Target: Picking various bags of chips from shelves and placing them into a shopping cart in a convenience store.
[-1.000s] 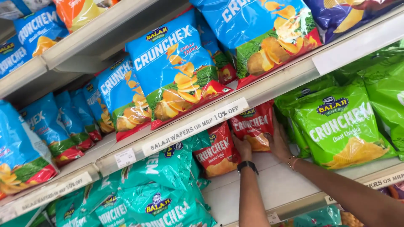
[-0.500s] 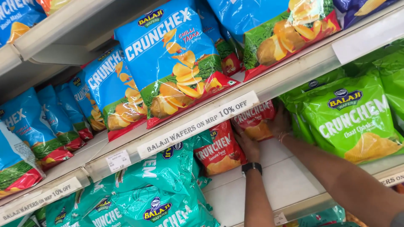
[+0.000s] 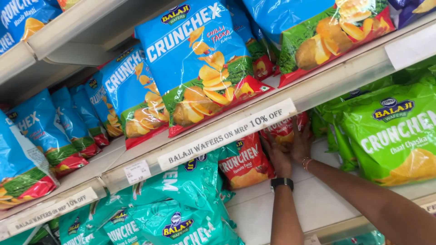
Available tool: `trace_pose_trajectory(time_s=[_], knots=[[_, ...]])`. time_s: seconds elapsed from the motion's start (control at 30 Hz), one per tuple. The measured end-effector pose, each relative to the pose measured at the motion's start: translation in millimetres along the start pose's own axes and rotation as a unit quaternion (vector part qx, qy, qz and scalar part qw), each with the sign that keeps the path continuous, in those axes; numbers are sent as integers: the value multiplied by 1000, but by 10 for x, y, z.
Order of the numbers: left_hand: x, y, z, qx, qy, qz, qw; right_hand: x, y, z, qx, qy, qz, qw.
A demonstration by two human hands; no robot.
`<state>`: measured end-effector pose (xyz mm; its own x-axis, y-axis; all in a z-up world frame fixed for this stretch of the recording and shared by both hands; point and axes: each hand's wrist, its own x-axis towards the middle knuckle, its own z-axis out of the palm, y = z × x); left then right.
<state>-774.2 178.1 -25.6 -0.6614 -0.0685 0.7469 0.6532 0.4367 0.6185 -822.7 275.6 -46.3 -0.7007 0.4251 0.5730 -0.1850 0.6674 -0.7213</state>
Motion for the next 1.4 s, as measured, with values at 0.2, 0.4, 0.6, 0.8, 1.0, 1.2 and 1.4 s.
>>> trace_pose_trajectory(time_s=[0.2, 0.4, 0.6, 0.8, 1.0, 1.2, 1.4], knots=[[75, -299, 94, 7, -29, -31, 999, 104, 42, 2, -30, -33, 22, 999], [49, -154, 30, 29, -40, -40, 998, -199, -111, -291, -7, -1, -14, 1000], [1, 113, 17, 50, -16, 29, 998, -448, -369, -782, 27, -18, -65, 997], [-489, 1010, -615, 72, -42, 87, 993, -968, -750, -1533, 85, -38, -137, 986], [-1567, 1946, -1890, 119, -76, 55, 988, -2226, -1303, -2274, 182, -155, -180, 954], [-3186, 2231, -3005, 228, -108, -147, 956, -3907, -1391, -2321, 213, -358, -218, 883], [-5152, 2621, -3539, 261, -43, -398, 878, -5423, -1314, -2576, 131, -596, -279, 741]])
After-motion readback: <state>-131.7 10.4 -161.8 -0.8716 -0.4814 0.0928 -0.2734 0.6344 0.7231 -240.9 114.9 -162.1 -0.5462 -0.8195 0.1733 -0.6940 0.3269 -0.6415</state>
